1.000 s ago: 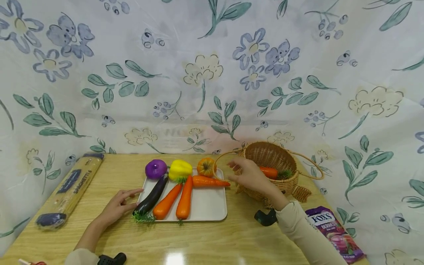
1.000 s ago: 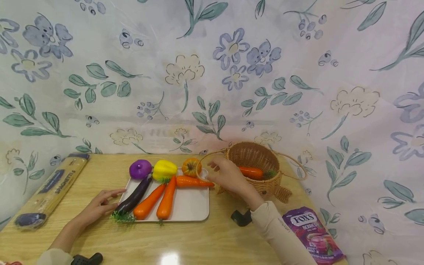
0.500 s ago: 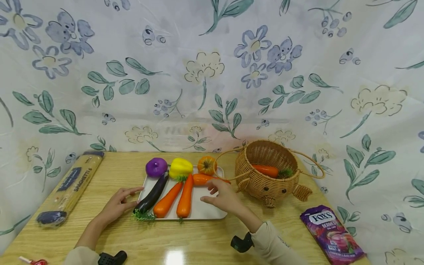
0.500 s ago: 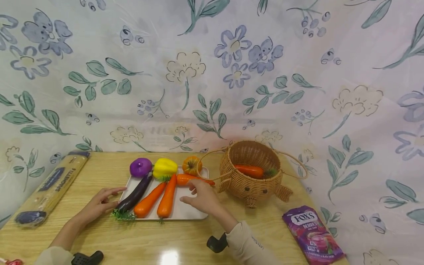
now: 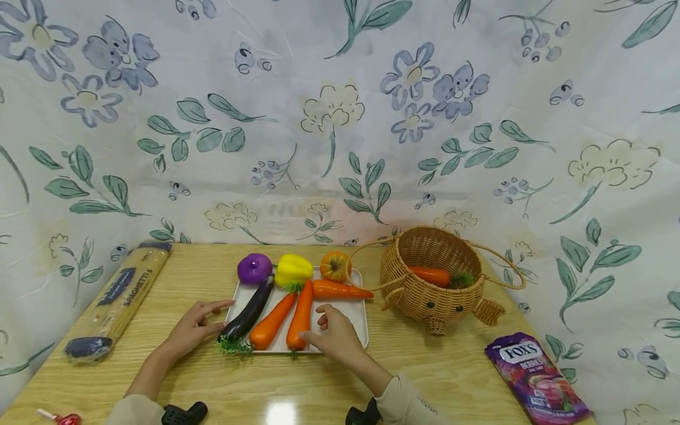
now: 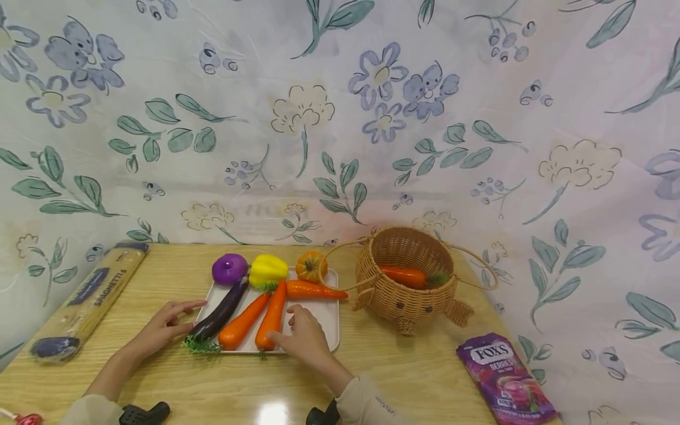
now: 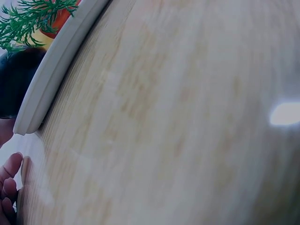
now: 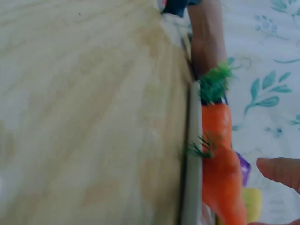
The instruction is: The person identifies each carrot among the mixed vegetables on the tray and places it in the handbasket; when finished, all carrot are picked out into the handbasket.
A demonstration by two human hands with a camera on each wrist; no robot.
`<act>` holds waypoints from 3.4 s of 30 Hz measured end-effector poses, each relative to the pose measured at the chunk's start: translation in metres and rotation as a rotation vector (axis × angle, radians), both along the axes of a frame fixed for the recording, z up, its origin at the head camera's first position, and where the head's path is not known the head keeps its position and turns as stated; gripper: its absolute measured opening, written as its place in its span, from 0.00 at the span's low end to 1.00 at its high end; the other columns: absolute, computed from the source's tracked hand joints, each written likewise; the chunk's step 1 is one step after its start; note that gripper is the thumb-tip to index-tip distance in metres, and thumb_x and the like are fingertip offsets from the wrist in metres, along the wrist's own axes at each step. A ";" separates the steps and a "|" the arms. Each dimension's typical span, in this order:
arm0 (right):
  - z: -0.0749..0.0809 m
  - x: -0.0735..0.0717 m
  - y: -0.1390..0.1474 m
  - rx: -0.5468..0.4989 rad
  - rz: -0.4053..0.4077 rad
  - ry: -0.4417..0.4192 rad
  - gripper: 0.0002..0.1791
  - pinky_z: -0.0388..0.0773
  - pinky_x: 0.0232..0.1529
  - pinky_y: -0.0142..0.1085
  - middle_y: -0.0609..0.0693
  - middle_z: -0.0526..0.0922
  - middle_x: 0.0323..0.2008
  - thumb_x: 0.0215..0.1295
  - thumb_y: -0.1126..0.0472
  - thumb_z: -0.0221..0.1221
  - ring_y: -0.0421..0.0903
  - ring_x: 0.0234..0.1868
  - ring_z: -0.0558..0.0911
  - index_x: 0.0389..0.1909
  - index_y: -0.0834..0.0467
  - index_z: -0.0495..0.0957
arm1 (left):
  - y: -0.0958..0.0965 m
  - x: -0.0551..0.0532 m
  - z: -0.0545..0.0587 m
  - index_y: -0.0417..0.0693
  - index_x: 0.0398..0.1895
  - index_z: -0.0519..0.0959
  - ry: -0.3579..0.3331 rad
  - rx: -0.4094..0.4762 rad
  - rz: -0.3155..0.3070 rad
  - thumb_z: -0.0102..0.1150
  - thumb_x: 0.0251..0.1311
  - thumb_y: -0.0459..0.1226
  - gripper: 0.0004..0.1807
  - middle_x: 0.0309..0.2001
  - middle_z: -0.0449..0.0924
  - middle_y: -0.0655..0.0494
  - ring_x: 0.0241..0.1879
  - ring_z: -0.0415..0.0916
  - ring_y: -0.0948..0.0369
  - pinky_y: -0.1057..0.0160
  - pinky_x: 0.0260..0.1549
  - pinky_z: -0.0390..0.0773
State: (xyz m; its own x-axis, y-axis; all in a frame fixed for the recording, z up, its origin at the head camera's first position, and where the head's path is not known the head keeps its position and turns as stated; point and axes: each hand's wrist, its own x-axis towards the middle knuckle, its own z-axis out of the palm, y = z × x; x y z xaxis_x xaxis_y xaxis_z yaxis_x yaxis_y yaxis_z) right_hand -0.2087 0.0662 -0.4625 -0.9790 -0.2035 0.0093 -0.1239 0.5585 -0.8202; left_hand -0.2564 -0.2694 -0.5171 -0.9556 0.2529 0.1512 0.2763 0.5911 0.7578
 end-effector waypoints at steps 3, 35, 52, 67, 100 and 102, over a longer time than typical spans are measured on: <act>-0.007 0.002 -0.010 -0.010 -0.042 0.004 0.36 0.74 0.38 0.42 0.57 0.77 0.41 0.56 0.50 0.70 0.50 0.41 0.76 0.60 0.67 0.72 | 0.000 0.001 0.000 0.40 0.62 0.76 0.002 0.003 -0.001 0.63 0.62 0.35 0.24 0.46 0.73 0.50 0.31 0.57 0.65 0.64 0.31 0.60; -0.017 -0.003 -0.061 -0.027 -0.402 -0.005 0.37 0.76 0.46 0.51 0.57 0.80 0.49 0.52 0.55 0.72 0.56 0.48 0.80 0.61 0.62 0.69 | 0.001 0.003 0.007 0.39 0.62 0.76 -0.023 0.045 -0.014 0.63 0.63 0.36 0.24 0.46 0.72 0.48 0.31 0.58 0.63 0.64 0.31 0.61; -0.006 -0.001 -0.039 -0.211 -0.306 0.006 0.30 0.75 0.34 0.36 0.55 0.80 0.38 0.47 0.65 0.73 0.46 0.36 0.77 0.54 0.61 0.76 | 0.001 0.003 0.007 0.40 0.61 0.77 0.004 0.025 -0.013 0.63 0.62 0.36 0.23 0.45 0.74 0.48 0.31 0.57 0.64 0.63 0.30 0.60; -0.002 -0.001 0.009 -0.102 -0.071 0.139 0.23 0.69 0.41 0.36 0.52 0.82 0.44 0.47 0.69 0.69 0.43 0.39 0.74 0.49 0.59 0.81 | 0.001 0.002 0.007 0.41 0.62 0.77 -0.002 0.019 -0.002 0.63 0.62 0.36 0.24 0.46 0.74 0.47 0.32 0.57 0.64 0.63 0.31 0.60; 0.022 -0.016 0.050 -0.029 0.348 0.121 0.24 0.69 0.51 0.39 0.53 0.79 0.57 0.55 0.69 0.66 0.46 0.49 0.74 0.55 0.57 0.78 | 0.000 0.003 0.006 0.39 0.61 0.77 0.029 0.027 -0.015 0.63 0.62 0.36 0.23 0.46 0.74 0.46 0.32 0.58 0.64 0.63 0.31 0.60; 0.025 -0.018 0.052 -0.017 0.365 0.109 0.24 0.70 0.50 0.39 0.53 0.78 0.57 0.56 0.68 0.65 0.45 0.49 0.74 0.56 0.57 0.78 | 0.000 0.003 0.005 0.39 0.61 0.77 0.038 0.030 -0.017 0.63 0.62 0.36 0.23 0.45 0.74 0.47 0.32 0.58 0.65 0.63 0.31 0.60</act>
